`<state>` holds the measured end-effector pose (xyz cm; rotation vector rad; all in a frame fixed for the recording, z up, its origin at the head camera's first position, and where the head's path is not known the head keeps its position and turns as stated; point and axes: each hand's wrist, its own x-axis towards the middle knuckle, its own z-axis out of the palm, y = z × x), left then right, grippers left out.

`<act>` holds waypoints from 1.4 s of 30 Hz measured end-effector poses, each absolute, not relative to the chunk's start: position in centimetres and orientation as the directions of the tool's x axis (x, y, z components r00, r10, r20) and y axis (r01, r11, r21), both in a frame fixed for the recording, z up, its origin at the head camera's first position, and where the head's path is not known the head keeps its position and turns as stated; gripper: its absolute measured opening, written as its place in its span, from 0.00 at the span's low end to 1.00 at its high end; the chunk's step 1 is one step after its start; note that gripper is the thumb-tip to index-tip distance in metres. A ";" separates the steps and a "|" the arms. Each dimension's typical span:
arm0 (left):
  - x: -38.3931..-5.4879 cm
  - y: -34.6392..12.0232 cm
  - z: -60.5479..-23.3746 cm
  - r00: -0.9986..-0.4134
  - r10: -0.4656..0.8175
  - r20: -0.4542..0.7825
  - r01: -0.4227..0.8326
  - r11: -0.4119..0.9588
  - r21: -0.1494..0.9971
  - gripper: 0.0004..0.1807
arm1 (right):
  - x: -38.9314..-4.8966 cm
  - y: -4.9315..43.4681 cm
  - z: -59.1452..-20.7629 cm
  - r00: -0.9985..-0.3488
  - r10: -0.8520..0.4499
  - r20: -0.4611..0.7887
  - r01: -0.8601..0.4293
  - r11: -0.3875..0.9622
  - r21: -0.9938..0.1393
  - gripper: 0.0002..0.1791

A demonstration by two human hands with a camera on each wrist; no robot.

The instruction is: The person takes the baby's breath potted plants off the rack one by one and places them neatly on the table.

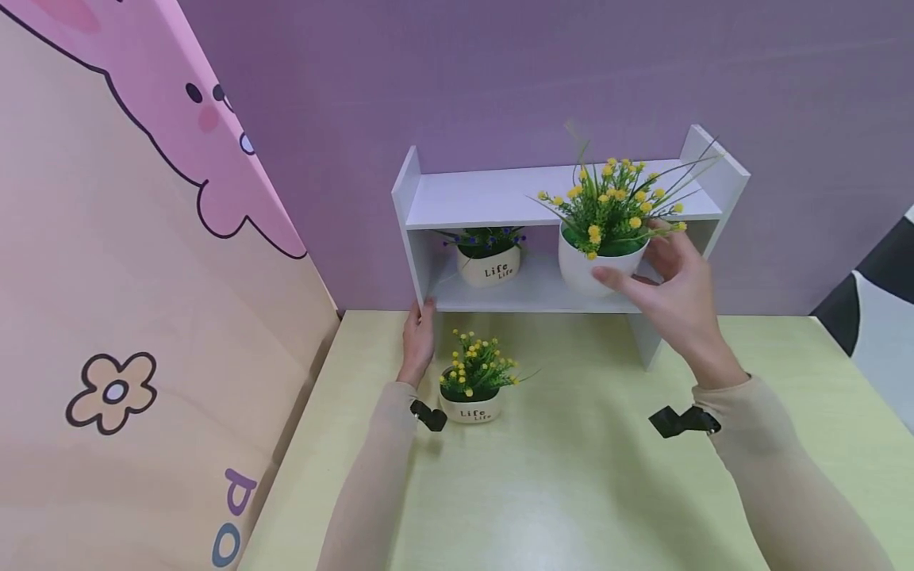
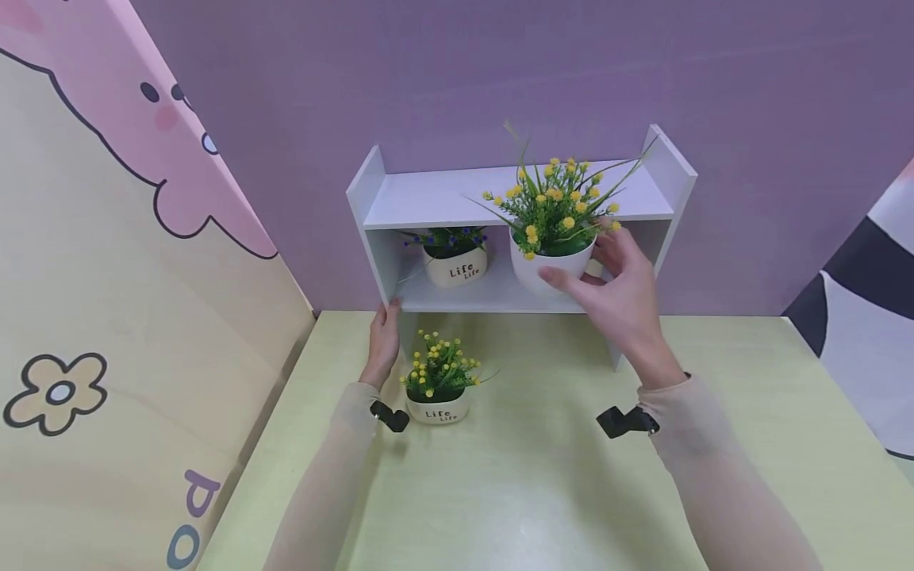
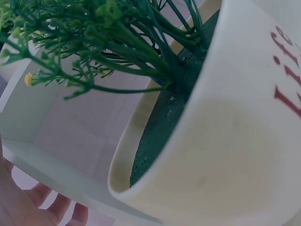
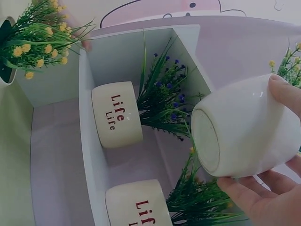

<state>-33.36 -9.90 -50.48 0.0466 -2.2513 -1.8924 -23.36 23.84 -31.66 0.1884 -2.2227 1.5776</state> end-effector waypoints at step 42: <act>-33.4 -10.0 -50.5 -0.979 -0.140 0.151 0.127 0.166 0.978 0.34 | -22.9 22.7 -36.8 -0.921 0.035 0.389 -0.363 0.293 -0.885 0.43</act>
